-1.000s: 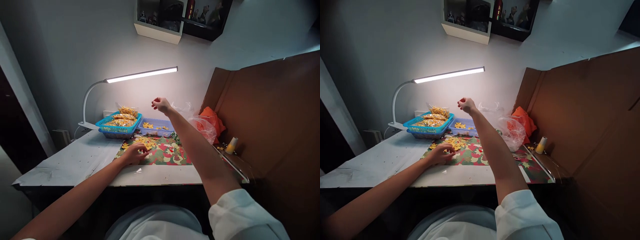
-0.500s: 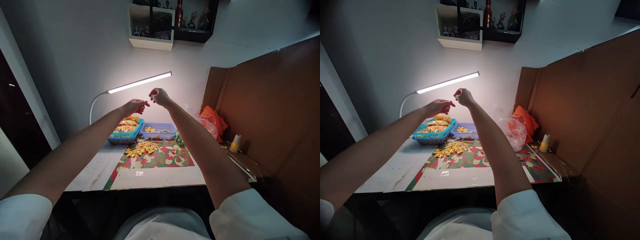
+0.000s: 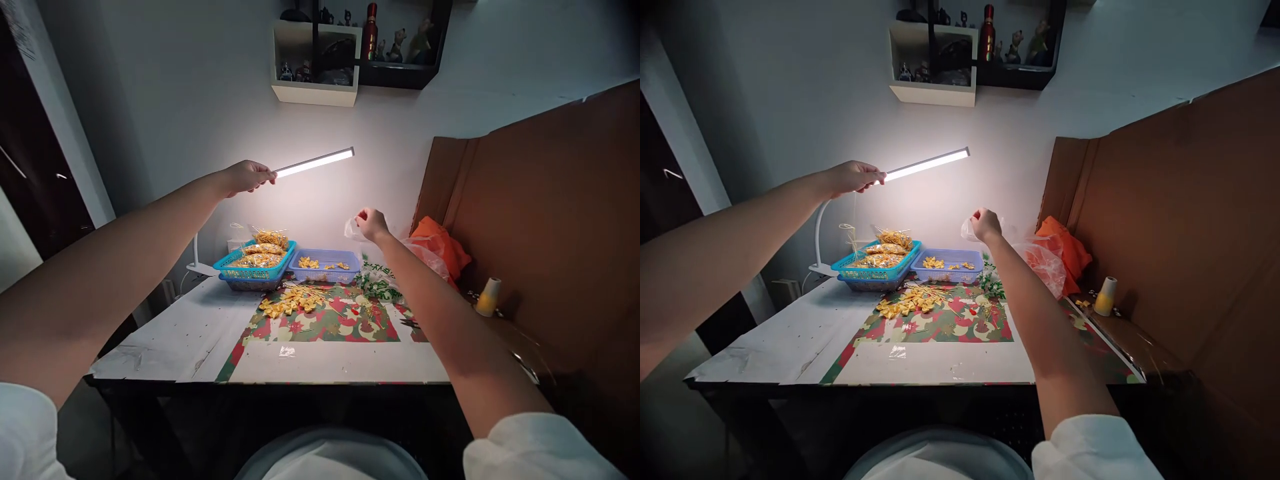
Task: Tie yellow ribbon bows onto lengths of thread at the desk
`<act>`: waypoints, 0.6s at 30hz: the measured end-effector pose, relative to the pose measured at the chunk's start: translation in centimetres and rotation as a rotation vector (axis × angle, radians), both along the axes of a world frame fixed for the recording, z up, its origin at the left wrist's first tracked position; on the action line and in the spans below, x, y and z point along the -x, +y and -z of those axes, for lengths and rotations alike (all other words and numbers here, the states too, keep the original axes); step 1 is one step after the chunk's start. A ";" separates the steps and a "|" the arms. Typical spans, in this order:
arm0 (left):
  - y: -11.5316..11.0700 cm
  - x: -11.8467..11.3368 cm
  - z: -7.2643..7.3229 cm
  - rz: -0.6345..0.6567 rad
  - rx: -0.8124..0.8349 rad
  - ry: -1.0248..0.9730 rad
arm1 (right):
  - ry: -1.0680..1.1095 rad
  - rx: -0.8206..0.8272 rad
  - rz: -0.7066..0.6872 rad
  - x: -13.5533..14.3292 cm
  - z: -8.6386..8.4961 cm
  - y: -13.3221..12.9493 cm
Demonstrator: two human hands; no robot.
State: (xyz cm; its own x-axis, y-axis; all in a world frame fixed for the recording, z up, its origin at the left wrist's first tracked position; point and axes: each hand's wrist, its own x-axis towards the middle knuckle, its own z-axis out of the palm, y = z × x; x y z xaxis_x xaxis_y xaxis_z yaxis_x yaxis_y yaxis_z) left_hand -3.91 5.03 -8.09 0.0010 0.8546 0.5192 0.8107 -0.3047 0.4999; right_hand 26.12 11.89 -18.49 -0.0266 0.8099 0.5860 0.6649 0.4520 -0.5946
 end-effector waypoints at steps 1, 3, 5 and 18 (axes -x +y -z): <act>-0.2 -0.1 -0.2 0.004 0.002 -0.032 | -0.014 -0.024 0.017 -0.2 0.1 -0.3; -0.9 -0.5 -0.4 0.020 0.004 -0.090 | -0.075 -0.119 0.056 -0.4 0.1 -1.1; -1.6 -1.2 -0.3 0.042 0.016 -0.121 | -0.168 -0.239 0.081 -0.3 0.3 -2.1; -3.4 -6.6 2.3 0.124 0.198 -0.234 | 0.180 -0.289 -0.629 8.8 6.1 -11.1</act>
